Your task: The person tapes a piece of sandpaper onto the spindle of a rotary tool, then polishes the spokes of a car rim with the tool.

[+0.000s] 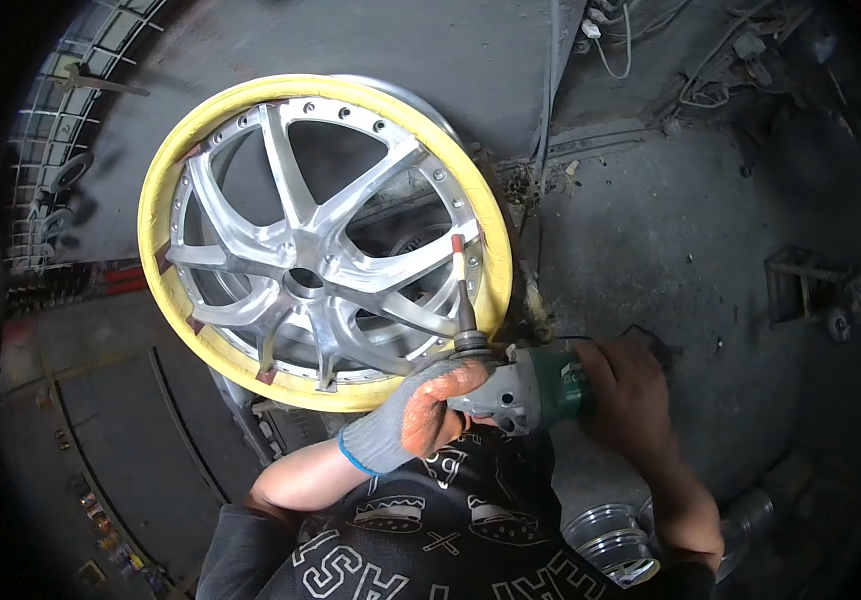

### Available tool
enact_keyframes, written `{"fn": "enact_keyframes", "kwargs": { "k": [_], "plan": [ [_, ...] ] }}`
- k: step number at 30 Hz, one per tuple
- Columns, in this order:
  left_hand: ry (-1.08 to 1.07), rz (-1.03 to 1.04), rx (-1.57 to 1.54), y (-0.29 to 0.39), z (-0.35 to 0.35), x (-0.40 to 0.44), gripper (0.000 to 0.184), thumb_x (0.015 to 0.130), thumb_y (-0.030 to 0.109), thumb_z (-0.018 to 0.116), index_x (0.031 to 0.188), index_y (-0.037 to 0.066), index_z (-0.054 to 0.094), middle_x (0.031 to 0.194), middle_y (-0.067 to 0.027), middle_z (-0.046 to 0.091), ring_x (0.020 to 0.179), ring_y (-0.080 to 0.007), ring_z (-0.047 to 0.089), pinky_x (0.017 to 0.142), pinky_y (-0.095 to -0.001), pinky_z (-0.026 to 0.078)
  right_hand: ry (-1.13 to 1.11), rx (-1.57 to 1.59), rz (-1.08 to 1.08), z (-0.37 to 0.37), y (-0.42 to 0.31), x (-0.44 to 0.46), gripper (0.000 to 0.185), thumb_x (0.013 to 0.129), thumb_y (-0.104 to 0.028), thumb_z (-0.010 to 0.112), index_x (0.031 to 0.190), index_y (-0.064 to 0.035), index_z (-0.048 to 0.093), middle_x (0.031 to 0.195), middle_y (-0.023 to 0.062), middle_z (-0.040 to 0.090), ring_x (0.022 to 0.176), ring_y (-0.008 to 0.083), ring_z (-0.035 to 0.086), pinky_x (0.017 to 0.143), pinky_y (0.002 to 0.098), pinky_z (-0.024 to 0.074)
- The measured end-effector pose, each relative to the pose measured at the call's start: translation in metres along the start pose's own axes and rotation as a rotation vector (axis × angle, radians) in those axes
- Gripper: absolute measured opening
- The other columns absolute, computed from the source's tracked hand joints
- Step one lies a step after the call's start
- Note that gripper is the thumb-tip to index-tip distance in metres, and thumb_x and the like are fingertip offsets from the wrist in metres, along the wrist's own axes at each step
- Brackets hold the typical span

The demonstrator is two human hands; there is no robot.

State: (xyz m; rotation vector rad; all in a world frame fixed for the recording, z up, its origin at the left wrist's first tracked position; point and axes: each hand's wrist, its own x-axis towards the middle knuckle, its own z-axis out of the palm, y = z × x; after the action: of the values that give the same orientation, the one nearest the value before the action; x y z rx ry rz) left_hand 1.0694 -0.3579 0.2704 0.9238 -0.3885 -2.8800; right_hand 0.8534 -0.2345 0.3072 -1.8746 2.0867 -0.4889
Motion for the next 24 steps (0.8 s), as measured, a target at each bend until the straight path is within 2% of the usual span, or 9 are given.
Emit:
{"fn": "enact_keyframes", "kwargs": {
  "k": [1, 5, 10, 13, 16, 17, 20, 21, 24],
  "plan": [
    [0.008, 0.02, 0.038, -0.001, 0.002, 0.002, 0.026, 0.1, 0.03, 0.045, 0.112, 0.008, 0.052, 0.099, -0.0009, 0.054, 0.105, -0.0176, 0.057, 0.09, -0.0433, 0.049, -0.002, 0.002, -0.003, -0.002, 0.005, 0.001, 0.06, 0.053, -0.003, 0.069, 0.111, -0.0058, 0.056, 0.102, 0.015, 0.06, 0.094, 0.0372, 0.06, 0.082, 0.0462, 0.0485],
    [0.078, 0.055, 0.051, -0.015, -0.001, 0.022, 0.04, 0.098, 0.033, 0.051, 0.124, 0.003, 0.049, 0.109, -0.0075, 0.057, 0.106, -0.022, 0.06, 0.091, -0.0436, 0.052, 0.01, -0.067, -0.058, -0.007, 0.021, 0.008, 0.059, 0.055, -0.001, 0.069, 0.112, -0.0059, 0.056, 0.101, 0.0147, 0.06, 0.091, 0.0362, 0.061, 0.081, 0.0458, 0.0492],
    [0.037, 0.124, -0.12, -0.025, -0.001, 0.031, 0.041, 0.096, 0.033, 0.056, 0.124, 0.003, 0.05, 0.109, -0.0068, 0.058, 0.098, -0.0193, 0.062, 0.084, -0.0394, 0.055, -0.003, -0.045, -0.096, -0.008, 0.032, 0.015, 0.059, 0.055, 0.0, 0.068, 0.112, -0.0058, 0.055, 0.099, 0.0135, 0.06, 0.09, 0.0351, 0.061, 0.082, 0.0454, 0.05],
    [-0.161, 0.211, -0.15, -0.033, -0.008, 0.031, 0.041, 0.096, 0.033, 0.057, 0.124, 0.003, 0.05, 0.11, -0.0061, 0.058, 0.096, -0.0177, 0.061, 0.082, -0.0366, 0.055, -0.008, -0.043, -0.122, -0.008, 0.03, 0.016, 0.06, 0.054, 0.001, 0.068, 0.112, -0.0059, 0.055, 0.099, 0.0131, 0.06, 0.09, 0.0349, 0.062, 0.081, 0.0455, 0.0503],
    [-0.078, 0.242, -0.005, -0.032, -0.011, 0.015, 0.033, 0.098, 0.028, 0.053, 0.12, 0.004, 0.052, 0.107, -0.0055, 0.059, 0.096, -0.0151, 0.06, 0.081, -0.0316, 0.053, -0.008, -0.045, -0.161, -0.002, 0.026, 0.014, 0.059, 0.054, 0.0, 0.069, 0.111, -0.0058, 0.055, 0.099, 0.0131, 0.06, 0.089, 0.0347, 0.062, 0.079, 0.045, 0.0504],
    [-0.02, 0.386, 0.366, -0.038, -0.022, 0.009, 0.03, 0.099, 0.025, 0.051, 0.121, 0.003, 0.052, 0.105, -0.0049, 0.059, 0.096, -0.0136, 0.06, 0.079, -0.0285, 0.053, 0.011, -0.034, -0.18, 0.003, 0.025, 0.012, 0.058, 0.054, -0.001, 0.069, 0.11, -0.0059, 0.055, 0.098, 0.0131, 0.06, 0.089, 0.0346, 0.062, 0.078, 0.0446, 0.0504],
    [0.01, 0.512, 0.55, -0.039, -0.04, -0.006, 0.048, 0.057, -0.013, 0.055, 0.104, -0.003, 0.059, 0.105, -0.0181, 0.06, 0.103, -0.0347, 0.059, 0.091, -0.0392, 0.046, 0.009, -0.011, -0.192, 0.007, 0.011, 0.011, 0.057, 0.055, -0.002, 0.069, 0.11, -0.006, 0.056, 0.097, 0.0133, 0.059, 0.087, 0.0343, 0.061, 0.076, 0.0438, 0.0502],
    [-0.057, 0.666, 0.873, -0.033, -0.045, -0.01, 0.037, 0.08, 0.002, 0.046, 0.116, -0.003, 0.052, 0.097, -0.0099, 0.056, 0.084, -0.0184, 0.057, 0.073, -0.0253, 0.044, -0.014, 0.003, -0.189, 0.007, 0.005, 0.01, 0.056, 0.056, -0.002, 0.069, 0.11, -0.006, 0.056, 0.096, 0.0134, 0.058, 0.087, 0.0342, 0.061, 0.075, 0.0435, 0.05],
    [-0.115, 0.854, 1.091, -0.023, -0.041, -0.021, 0.032, 0.105, 0.019, 0.032, 0.124, -0.004, 0.045, 0.083, 0.0, 0.049, 0.054, 0.0004, 0.046, 0.048, -0.01, 0.036, -0.025, 0.02, -0.179, 0.02, -0.009, 0.006, 0.054, 0.057, -0.003, 0.069, 0.11, -0.0059, 0.056, 0.097, 0.0136, 0.058, 0.086, 0.0336, 0.06, 0.074, 0.0437, 0.0499]
  ]
}}
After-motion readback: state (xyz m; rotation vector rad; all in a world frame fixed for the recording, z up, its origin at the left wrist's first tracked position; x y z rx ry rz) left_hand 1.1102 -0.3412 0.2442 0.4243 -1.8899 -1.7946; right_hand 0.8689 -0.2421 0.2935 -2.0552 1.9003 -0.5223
